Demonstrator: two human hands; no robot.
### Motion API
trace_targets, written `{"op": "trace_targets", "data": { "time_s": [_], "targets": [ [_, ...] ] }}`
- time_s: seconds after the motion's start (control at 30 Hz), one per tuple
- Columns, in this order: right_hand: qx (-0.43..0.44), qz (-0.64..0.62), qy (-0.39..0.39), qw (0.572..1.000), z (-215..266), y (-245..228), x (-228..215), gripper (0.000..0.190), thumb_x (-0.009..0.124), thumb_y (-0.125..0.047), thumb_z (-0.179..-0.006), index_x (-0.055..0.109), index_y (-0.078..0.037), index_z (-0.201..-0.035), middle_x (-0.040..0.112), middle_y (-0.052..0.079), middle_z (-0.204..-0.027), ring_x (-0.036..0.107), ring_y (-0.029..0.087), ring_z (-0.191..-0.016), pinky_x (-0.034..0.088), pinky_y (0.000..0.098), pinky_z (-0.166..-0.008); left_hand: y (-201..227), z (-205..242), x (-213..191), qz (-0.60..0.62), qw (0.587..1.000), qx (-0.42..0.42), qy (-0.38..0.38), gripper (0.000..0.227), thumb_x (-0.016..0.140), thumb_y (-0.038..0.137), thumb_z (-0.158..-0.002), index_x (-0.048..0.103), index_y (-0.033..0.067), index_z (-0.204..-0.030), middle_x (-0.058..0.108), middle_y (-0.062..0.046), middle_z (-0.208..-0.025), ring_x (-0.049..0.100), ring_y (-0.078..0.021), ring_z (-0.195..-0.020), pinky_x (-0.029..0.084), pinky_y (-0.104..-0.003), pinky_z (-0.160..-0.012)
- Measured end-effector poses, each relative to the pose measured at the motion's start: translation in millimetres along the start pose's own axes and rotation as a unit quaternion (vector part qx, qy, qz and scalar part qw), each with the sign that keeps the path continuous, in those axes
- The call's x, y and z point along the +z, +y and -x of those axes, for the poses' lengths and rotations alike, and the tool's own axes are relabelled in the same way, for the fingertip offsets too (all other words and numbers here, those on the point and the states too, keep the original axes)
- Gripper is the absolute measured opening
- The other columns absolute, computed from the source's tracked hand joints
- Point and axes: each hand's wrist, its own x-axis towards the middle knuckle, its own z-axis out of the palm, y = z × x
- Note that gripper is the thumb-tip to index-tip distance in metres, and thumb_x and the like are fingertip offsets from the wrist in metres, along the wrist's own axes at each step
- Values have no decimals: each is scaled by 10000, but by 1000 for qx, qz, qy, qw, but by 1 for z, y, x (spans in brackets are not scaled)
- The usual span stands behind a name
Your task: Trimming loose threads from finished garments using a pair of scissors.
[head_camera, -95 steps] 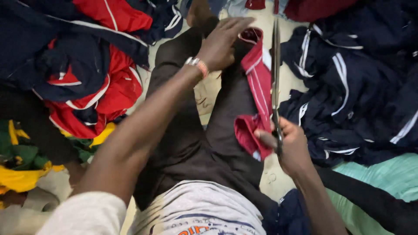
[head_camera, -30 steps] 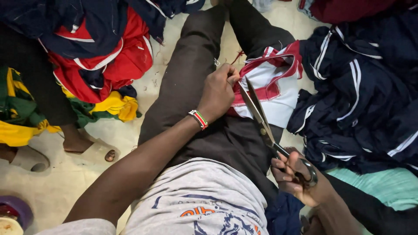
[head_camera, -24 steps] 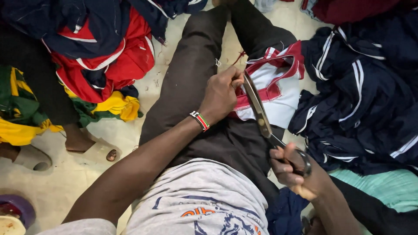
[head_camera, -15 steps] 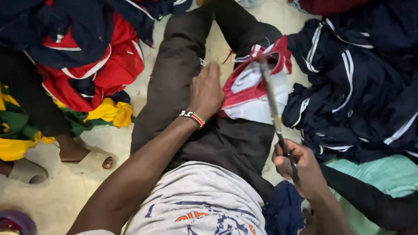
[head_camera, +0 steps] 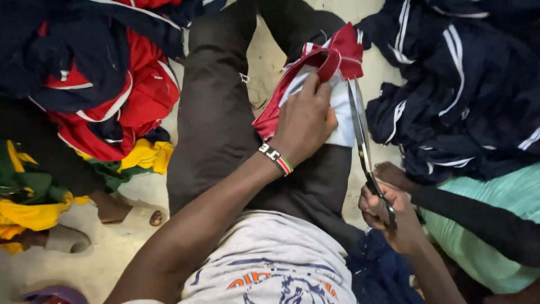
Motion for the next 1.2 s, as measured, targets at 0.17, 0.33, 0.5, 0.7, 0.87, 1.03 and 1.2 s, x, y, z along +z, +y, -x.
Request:
{"op": "trace_targets", "data": {
  "time_s": [0.17, 0.33, 0.5, 0.7, 0.87, 1.03, 1.2],
  "targets": [
    [0, -40, -41, 998, -8, -5, 5, 303, 795, -217, -838, 561, -33, -897, 501, 55, -675, 340, 70, -464, 208, 211, -388, -3, 1, -11, 85, 994, 22, 60, 341, 672, 39, -809, 694, 22, -1149, 617, -91, -982, 605, -267, -684, 497, -378, -648],
    [16, -17, -40, 999, -9, -4, -4, 381, 816, -295, -818, 564, -22, -904, 494, 42, -672, 359, 75, -488, 230, 210, -407, -12, 8, -21, 291, 953, -38, 75, 247, 622, -143, -775, 758, -45, -957, 713, -56, -790, 583, -112, -572, 464, -243, -556],
    [52, -88, -93, 990, 5, -9, -10, 395, 836, -253, -805, 525, -24, -889, 523, 75, -673, 338, 63, -453, 235, 200, -346, -4, 8, -26, 242, 966, -22, 87, 105, 635, -103, -849, 658, -21, -910, 656, -67, -810, 547, -158, -602, 456, -294, -583],
    [99, -104, -122, 982, 21, -8, -6, 445, 854, -307, -810, 522, -14, -865, 484, 67, -651, 306, 57, -481, 251, 202, -340, -8, 13, -25, 248, 966, -22, 73, 43, 625, -30, -913, 612, -5, -945, 631, -65, -874, 545, -170, -676, 457, -299, -640],
    [62, -167, -179, 968, 16, -8, 5, 239, 720, -93, -900, 528, 37, -957, 480, 66, -707, 369, 45, -531, 348, 177, -389, -5, 19, -23, 223, 970, 1, 100, 91, 655, -41, -914, 602, -5, -978, 550, -78, -943, 531, -188, -714, 463, -314, -674],
    [106, -168, -132, 971, -2, -4, 16, 356, 691, -338, -958, 498, -39, -944, 455, 34, -685, 298, 45, -429, 253, 204, -353, -5, 21, -20, 196, 974, 19, 114, 118, 694, -63, -891, 637, -14, -982, 607, -86, -994, 575, -190, -696, 483, -301, -645],
    [72, -67, -62, 993, -4, -7, 33, 280, 721, -252, -929, 575, -17, -890, 461, 38, -621, 258, 58, -415, 194, 221, -327, -6, 21, -17, 223, 968, 15, 111, 216, 611, -164, -816, 610, -24, -980, 618, -81, -985, 616, -200, -747, 520, -304, -694]
  ]
}}
